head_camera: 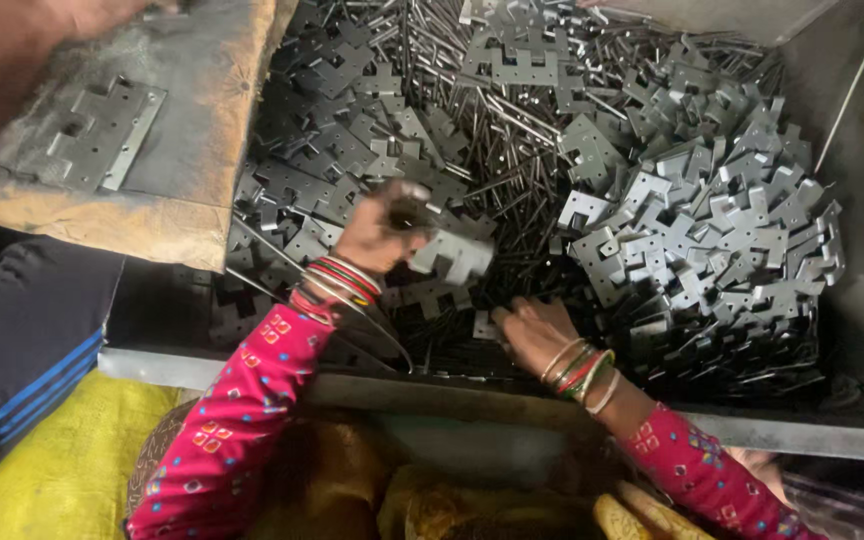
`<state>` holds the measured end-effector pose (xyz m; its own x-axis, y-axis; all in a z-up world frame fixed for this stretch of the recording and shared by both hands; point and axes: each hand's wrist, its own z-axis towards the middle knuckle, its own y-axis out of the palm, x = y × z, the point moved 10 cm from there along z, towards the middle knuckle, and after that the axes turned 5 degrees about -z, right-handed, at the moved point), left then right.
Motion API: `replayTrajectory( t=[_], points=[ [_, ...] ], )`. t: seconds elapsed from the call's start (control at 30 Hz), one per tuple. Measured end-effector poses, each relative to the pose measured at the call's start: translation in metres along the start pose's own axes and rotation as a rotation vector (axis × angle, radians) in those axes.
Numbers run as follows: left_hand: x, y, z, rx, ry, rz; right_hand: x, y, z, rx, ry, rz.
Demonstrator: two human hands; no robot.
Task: The person assembles metal hinges by inserting pins into hinge plates. They pick up a hinge plate and a pin, align them, and push the pin through the holes to connect the parts. The assembled hinges are placed into a large metal bin.
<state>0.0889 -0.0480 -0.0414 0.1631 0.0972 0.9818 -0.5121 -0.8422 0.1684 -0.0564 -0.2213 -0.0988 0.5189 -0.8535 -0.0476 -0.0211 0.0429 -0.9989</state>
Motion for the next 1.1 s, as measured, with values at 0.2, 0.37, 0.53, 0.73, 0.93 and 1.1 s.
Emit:
replayTrajectory(
  t=[0.2,0.37,0.53,0.73,0.93,1.1],
  points=[
    [-0.003,0.016,0.000,-0.069,-0.025,-0.002,0.025,-0.001,0.000,-0.140,0.147,0.228],
    [0.048,0.026,-0.025,0.144,0.275,0.846,0.086,-0.068,-0.024,0.297,0.509,1.088],
    [0.053,0.025,-0.013,-0.242,0.080,-0.550,0.108,-0.058,-0.050,0.480,0.707,2.060],
    [0.026,0.031,-0.009,0.047,0.187,-0.374,0.070,-0.039,-0.039,0.236,0.841,2.118],
    [0.026,0.135,-0.059,-0.063,0.265,0.539,0.012,-0.049,-0.013,0.287,0.785,2.022],
    [0.056,0.081,-0.046,0.109,0.234,0.398,0.037,-0.104,-0.025,0.306,0.429,0.890]
  ],
)
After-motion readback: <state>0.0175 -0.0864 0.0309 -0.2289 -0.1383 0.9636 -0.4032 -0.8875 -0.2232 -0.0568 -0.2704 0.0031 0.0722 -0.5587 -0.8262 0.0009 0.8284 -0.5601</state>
